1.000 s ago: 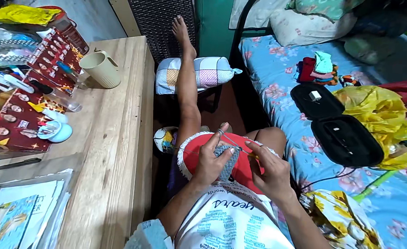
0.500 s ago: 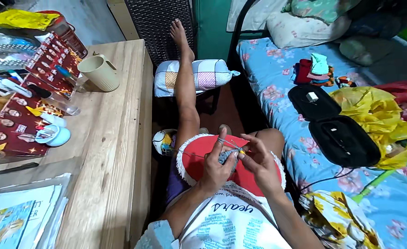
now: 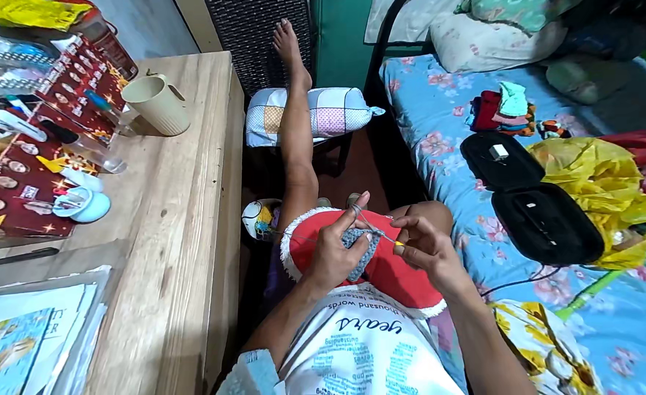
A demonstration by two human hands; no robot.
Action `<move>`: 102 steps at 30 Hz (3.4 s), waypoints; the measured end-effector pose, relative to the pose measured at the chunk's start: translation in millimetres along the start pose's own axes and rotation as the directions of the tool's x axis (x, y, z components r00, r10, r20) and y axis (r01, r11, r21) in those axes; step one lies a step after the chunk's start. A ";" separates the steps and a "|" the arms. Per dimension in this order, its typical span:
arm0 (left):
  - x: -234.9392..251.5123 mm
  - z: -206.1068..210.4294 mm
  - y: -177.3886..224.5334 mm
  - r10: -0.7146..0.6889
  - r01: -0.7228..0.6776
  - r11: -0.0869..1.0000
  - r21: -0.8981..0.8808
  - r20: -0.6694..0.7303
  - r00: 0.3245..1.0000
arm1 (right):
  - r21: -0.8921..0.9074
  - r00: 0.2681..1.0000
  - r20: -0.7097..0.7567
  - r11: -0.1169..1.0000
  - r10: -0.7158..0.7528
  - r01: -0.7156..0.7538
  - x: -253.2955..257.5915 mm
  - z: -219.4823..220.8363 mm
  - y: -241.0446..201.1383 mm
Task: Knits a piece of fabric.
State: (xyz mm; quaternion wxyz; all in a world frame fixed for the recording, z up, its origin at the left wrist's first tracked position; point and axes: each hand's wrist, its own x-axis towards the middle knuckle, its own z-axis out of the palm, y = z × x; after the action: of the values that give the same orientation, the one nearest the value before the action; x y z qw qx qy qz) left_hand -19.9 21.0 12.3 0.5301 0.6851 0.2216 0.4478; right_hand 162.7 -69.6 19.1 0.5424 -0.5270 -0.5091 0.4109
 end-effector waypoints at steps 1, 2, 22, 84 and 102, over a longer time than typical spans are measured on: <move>-0.9 2.2 0.3 0.023 -0.023 1.000 -0.001 0.009 1.000 | 0.109 0.999 0.024 0.993 0.046 -0.048 1.5 0.5 -0.2; -1.9 4.8 0.2 0.046 -0.046 0.999 0.009 0.014 0.999 | 0.147 0.999 0.031 0.988 0.039 -0.043 1.8 2.5 0.3; -6.6 13.3 12.6 0.207 -0.207 0.978 0.016 -0.092 0.974 | -0.488 0.729 -0.155 0.693 -0.667 0.531 -3.4 32.6 25.6; -4.8 31.4 1.3 -0.190 0.220 0.940 -0.261 0.134 0.973 | -0.124 0.995 0.068 0.989 -0.066 0.074 -16.6 -15.8 -3.2; 19.0 -19.6 -7.8 -0.214 0.234 0.971 -0.037 0.288 0.933 | -0.692 0.853 -0.066 0.639 -0.518 0.335 -14.4 7.5 40.7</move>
State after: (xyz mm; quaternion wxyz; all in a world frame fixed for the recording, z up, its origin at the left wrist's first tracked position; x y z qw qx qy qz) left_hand -25.7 48.8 13.0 0.6278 0.6930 0.2044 0.2896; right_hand 156.9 -78.3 -23.5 0.4644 -0.5953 -0.6556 -0.0085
